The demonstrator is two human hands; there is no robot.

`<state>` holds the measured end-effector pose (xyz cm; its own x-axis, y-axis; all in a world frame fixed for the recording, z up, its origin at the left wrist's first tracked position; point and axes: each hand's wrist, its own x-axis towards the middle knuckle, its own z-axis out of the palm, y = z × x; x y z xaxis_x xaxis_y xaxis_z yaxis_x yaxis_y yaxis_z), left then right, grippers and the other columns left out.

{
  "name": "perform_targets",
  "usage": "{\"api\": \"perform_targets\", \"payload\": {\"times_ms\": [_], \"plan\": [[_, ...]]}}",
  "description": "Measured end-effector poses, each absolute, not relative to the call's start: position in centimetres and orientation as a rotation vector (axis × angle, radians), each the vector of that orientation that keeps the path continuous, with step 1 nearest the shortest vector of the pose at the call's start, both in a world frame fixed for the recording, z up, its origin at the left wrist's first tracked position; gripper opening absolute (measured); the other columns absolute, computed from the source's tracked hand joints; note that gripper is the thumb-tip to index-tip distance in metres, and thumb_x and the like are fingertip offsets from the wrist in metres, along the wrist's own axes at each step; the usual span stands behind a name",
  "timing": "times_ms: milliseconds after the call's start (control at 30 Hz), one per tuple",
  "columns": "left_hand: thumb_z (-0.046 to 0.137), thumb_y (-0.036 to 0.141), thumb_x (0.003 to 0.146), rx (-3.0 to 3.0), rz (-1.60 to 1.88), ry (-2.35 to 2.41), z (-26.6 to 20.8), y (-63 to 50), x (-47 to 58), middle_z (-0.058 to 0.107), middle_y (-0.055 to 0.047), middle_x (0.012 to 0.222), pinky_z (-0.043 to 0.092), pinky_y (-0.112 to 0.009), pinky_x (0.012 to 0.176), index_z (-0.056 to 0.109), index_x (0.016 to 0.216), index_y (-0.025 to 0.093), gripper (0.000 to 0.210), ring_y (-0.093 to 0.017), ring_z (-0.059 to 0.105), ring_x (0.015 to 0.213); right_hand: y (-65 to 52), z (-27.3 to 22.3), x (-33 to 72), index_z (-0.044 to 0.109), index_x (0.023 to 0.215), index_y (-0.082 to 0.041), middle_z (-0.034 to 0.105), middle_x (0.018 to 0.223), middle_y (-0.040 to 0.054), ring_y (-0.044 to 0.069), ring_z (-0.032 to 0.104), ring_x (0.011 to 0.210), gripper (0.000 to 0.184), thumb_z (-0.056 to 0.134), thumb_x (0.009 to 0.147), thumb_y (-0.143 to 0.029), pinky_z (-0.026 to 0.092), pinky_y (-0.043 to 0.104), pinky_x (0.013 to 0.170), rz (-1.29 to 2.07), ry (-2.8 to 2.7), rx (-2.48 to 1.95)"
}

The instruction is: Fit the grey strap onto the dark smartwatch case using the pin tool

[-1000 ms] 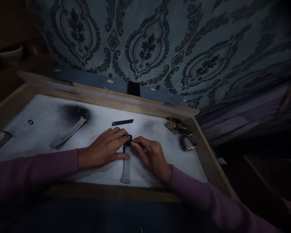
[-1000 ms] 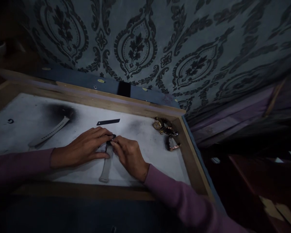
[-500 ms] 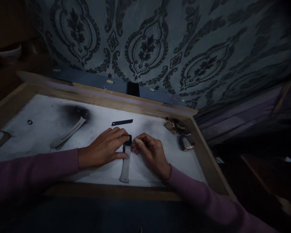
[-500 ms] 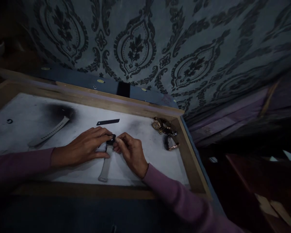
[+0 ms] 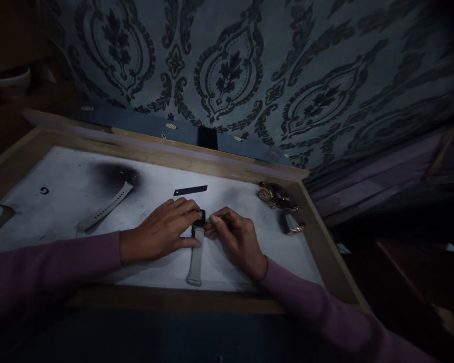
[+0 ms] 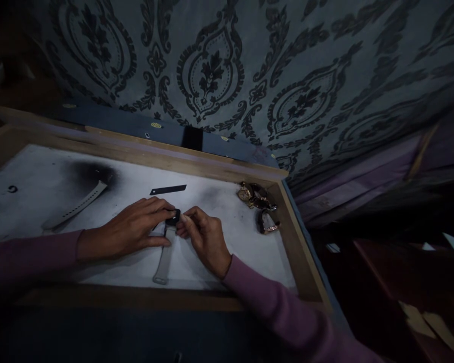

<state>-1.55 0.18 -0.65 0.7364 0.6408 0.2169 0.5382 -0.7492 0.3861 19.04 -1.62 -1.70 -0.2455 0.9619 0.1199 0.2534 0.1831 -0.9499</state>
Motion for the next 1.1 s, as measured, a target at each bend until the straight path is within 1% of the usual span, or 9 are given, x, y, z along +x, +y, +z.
{"api": "perform_targets", "payload": {"times_ms": [133,267,400,633,833,1100], "plan": [[0.065,0.045,0.089,2.636,0.482,0.923,-0.6,0.2,-1.5,0.059,-0.01,0.118,0.049,-0.041,0.086,0.056,0.114,0.016,0.04,-0.027,0.056,0.104,-1.7,-1.2,19.0,0.057,0.083,-0.02,0.071,0.069,0.0028,0.014,0.069,0.058,0.022,0.054,0.096,-0.038,0.057,0.025,0.057,1.004,-1.753,-1.172],[0.065,0.046,0.089,2.634,0.49,0.914,-0.8,0.2,-1.5,0.058,-0.01,0.118,0.049,-0.042,0.085,0.055,0.115,0.017,0.04,-0.026,0.056,0.102,-1.8,-0.9,19.0,0.056,0.084,-0.02,0.069,0.067,0.0016,0.013,0.067,0.057,0.016,0.051,0.097,-0.028,0.052,0.022,0.056,0.8,-1.933,-1.15],[0.068,0.043,0.088,2.628,0.493,0.911,-0.8,0.2,-1.5,0.058,-0.009,0.118,0.049,-0.041,0.085,0.055,0.115,0.017,0.039,-0.026,0.055,0.103,-1.8,-0.6,18.8,0.056,0.083,-0.021,0.067,0.063,0.0002,0.012,0.065,0.054,0.017,0.049,0.097,-0.024,0.048,0.021,0.054,0.682,-2.05,-1.125],[0.071,0.039,0.086,2.621,0.461,0.929,-0.4,0.2,-1.5,0.059,-0.009,0.118,0.048,-0.04,0.085,0.057,0.115,0.017,0.04,-0.026,0.056,0.104,-1.7,-0.7,18.9,0.055,0.081,-0.02,0.068,0.066,0.0004,0.012,0.067,0.056,0.018,0.051,0.097,-0.028,0.052,0.021,0.055,0.807,-1.929,-1.128],[0.071,0.042,0.085,2.633,0.479,0.938,-0.7,0.2,-1.5,0.059,-0.008,0.117,0.048,-0.04,0.085,0.057,0.115,0.016,0.042,-0.026,0.056,0.104,-1.8,-1.1,19.1,0.057,0.082,-0.02,0.072,0.069,0.0019,0.013,0.069,0.058,0.021,0.053,0.096,-0.035,0.057,0.023,0.057,0.925,-1.82,-1.175],[0.067,0.043,0.089,2.64,0.483,0.934,-0.8,0.2,-1.5,0.058,-0.009,0.12,0.048,-0.04,0.084,0.055,0.116,0.018,0.039,-0.026,0.056,0.104,-1.9,-1.2,19.1,0.058,0.082,-0.02,0.073,0.069,0.003,0.014,0.071,0.059,0.019,0.056,0.094,-0.034,0.06,0.026,0.058,1.017,-1.701,-1.191]]}}
